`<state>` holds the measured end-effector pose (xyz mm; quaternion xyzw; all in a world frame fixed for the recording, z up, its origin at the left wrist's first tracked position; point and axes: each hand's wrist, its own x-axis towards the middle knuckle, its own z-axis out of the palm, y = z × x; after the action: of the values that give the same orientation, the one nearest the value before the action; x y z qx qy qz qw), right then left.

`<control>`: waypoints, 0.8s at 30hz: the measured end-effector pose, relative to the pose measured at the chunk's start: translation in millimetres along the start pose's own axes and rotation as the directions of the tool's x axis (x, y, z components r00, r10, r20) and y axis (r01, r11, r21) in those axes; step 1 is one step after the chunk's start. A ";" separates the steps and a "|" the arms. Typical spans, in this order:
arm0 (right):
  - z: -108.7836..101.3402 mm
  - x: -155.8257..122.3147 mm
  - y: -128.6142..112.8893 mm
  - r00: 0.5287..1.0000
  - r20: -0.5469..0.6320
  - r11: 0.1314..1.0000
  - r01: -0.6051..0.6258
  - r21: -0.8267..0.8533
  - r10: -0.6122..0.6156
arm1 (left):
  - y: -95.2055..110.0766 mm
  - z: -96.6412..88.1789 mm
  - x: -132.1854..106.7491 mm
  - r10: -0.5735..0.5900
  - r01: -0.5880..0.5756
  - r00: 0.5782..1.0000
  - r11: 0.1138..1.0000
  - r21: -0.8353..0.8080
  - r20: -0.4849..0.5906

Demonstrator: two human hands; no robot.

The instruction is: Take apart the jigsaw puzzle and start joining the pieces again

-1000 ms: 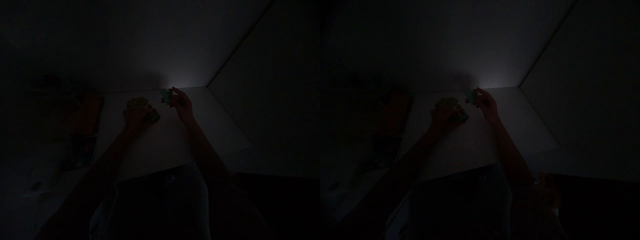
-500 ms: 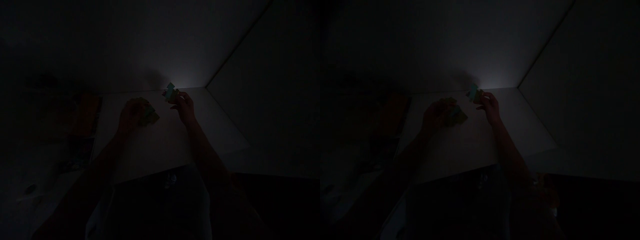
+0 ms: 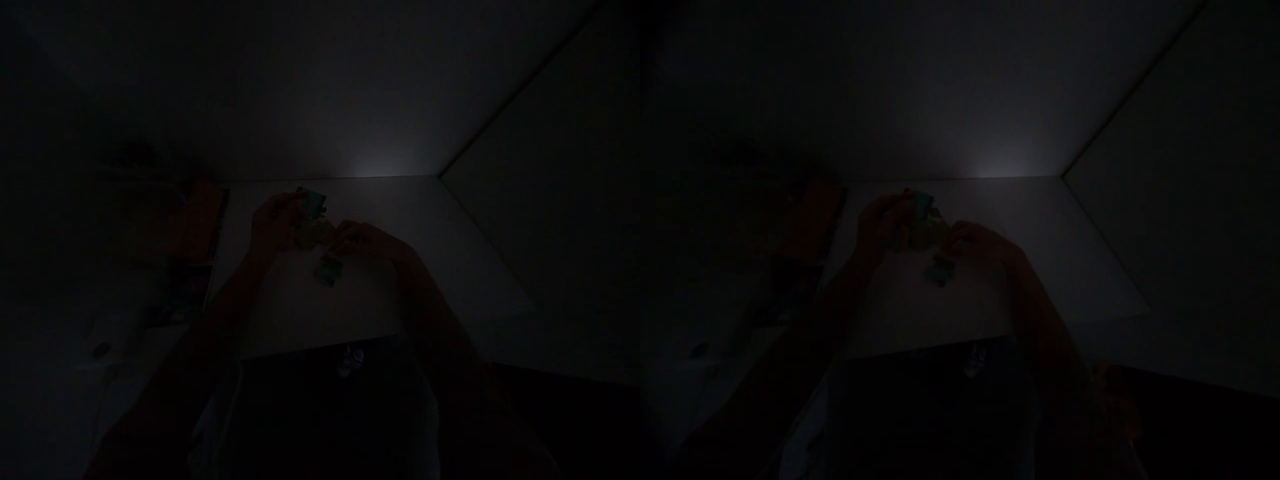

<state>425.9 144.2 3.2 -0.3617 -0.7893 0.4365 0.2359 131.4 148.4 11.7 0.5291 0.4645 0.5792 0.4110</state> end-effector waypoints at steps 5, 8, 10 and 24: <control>12.4 10.3 21.4 0.910 -0.414 0.972 -0.131 -0.196 0.039 | 5.0 0.1 1.3 -0.009 0.010 0.997 1.000 -0.006 0.074; 19.3 16.3 34.5 0.866 -0.499 0.928 -0.217 -0.303 0.040 | 5.8 -1.7 1.3 -0.010 0.001 0.982 0.999 0.044 0.190; 22.6 18.7 37.4 0.872 -0.483 0.900 -0.273 -0.340 0.082 | 4.1 -3.2 -0.8 -0.055 0.035 0.949 0.997 0.072 0.310; 8.2 19.9 22.8 0.844 -0.520 0.976 -0.021 0.215 0.132 | -5.1 -17.4 -4.2 0.056 -0.423 0.871 0.589 0.689 0.487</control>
<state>416.1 163.5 -19.5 -0.4739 -0.6299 0.4058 0.4626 114.4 143.8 5.6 0.8227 0.4917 0.2451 0.1461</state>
